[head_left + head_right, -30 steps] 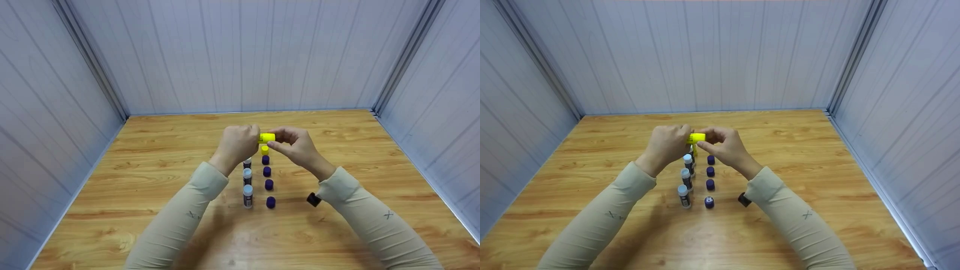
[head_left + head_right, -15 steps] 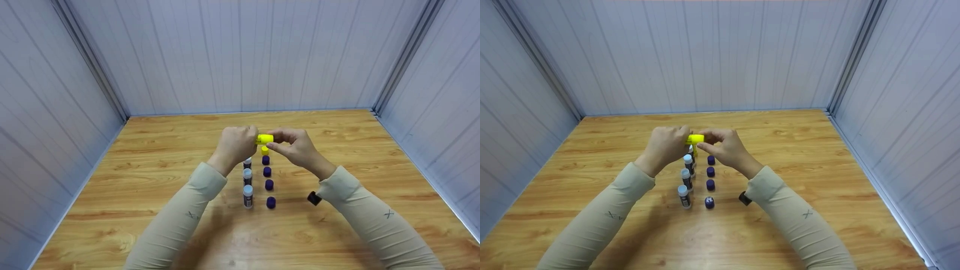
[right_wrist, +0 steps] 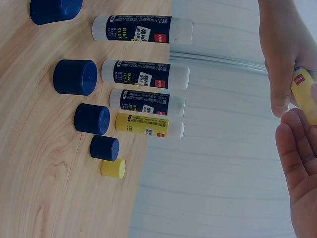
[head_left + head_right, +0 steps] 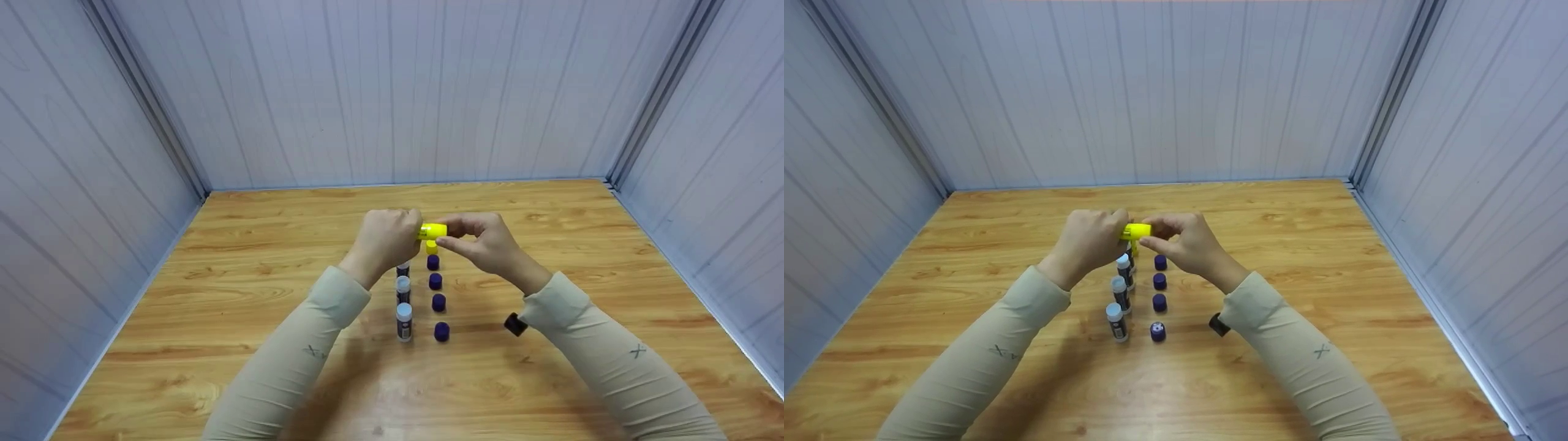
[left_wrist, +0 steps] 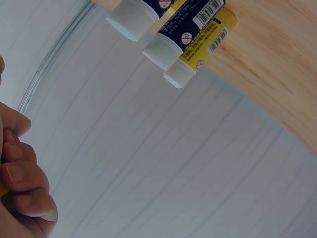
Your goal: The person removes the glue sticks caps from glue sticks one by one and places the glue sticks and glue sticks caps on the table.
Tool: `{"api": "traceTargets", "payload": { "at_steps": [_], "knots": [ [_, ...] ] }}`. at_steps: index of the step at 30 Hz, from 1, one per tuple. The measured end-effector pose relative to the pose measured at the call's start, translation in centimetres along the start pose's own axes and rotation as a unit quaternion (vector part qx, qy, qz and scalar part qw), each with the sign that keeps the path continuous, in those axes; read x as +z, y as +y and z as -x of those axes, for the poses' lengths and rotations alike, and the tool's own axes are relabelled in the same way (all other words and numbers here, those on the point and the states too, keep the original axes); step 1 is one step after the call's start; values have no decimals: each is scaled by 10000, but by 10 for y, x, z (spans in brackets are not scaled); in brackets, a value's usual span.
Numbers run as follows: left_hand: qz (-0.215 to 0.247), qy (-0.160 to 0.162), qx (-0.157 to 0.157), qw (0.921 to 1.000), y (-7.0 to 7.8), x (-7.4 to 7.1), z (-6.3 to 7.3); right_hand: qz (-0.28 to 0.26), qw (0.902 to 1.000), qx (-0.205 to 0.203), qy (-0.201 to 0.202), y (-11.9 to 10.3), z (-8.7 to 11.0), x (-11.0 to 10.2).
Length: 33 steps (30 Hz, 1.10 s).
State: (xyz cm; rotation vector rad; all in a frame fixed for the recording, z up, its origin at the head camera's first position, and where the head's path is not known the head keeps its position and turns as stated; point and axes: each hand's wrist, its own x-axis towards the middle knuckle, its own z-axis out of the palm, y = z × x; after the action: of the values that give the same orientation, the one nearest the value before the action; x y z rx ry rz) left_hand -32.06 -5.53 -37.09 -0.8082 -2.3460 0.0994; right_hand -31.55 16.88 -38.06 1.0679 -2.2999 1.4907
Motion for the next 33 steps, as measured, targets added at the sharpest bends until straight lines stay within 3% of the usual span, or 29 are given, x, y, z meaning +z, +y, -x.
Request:
{"api": "traceTargets", "payload": {
  "at_steps": [5, 14, 33],
  "knots": [
    [20, -23, 19, 10000, 0, 0, 0, 22, 9999, -100, -11, 1, 0, 0],
    [237, -435, -2, 9988, 0, -4, -2, 68, 9999, -143, -47, 2, -1, -2],
    [476, -711, 33, 9963, -2, -6, -4, 89, 9997, -226, -38, 7, 1, -2]
  ]
}}
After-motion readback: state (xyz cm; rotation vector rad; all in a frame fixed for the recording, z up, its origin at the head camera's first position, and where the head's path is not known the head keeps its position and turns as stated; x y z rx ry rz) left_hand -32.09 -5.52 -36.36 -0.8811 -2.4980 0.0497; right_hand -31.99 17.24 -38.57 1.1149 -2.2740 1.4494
